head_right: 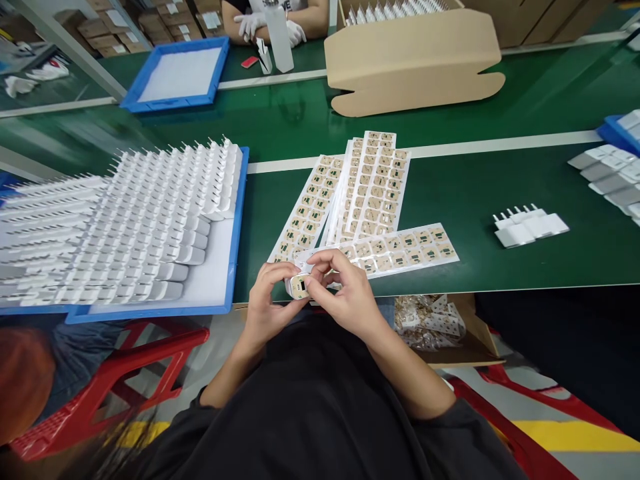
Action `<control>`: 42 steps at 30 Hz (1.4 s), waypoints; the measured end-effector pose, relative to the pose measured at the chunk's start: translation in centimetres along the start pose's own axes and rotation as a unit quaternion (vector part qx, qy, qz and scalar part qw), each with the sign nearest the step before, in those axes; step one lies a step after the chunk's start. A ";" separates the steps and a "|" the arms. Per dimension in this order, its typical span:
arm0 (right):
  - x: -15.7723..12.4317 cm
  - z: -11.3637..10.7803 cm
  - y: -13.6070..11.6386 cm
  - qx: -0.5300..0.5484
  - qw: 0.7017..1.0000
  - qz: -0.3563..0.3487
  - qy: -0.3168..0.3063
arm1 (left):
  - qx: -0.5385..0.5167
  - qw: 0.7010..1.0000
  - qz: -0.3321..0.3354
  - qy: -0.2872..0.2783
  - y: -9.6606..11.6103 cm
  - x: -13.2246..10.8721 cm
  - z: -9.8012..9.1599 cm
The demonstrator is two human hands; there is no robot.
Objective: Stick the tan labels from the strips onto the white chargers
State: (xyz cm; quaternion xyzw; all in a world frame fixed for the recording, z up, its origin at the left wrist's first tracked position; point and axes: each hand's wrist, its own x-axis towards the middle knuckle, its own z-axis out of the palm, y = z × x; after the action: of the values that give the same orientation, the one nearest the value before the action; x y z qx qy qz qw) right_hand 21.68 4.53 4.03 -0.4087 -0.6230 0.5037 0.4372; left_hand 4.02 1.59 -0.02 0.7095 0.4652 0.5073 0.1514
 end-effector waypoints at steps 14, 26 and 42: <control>-0.3 0.6 0.2 -0.110 0.990 -0.083 0.022 | -0.011 1.000 0.003 0.014 -0.3 -0.1 0.2; -0.3 0.1 1.6 0.122 0.986 0.078 -0.087 | -0.059 0.995 0.010 0.082 -0.9 -0.8 1.3; -0.7 2.5 3.0 0.205 0.977 0.062 -0.017 | -0.086 0.989 0.017 0.115 -1.0 -1.4 2.7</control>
State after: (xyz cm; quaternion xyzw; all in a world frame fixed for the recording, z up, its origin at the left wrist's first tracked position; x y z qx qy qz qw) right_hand 19.71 3.73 0.69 -0.3398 -0.4871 0.6537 0.4690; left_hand 5.76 1.72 -2.71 0.6385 0.4218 0.6265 0.1481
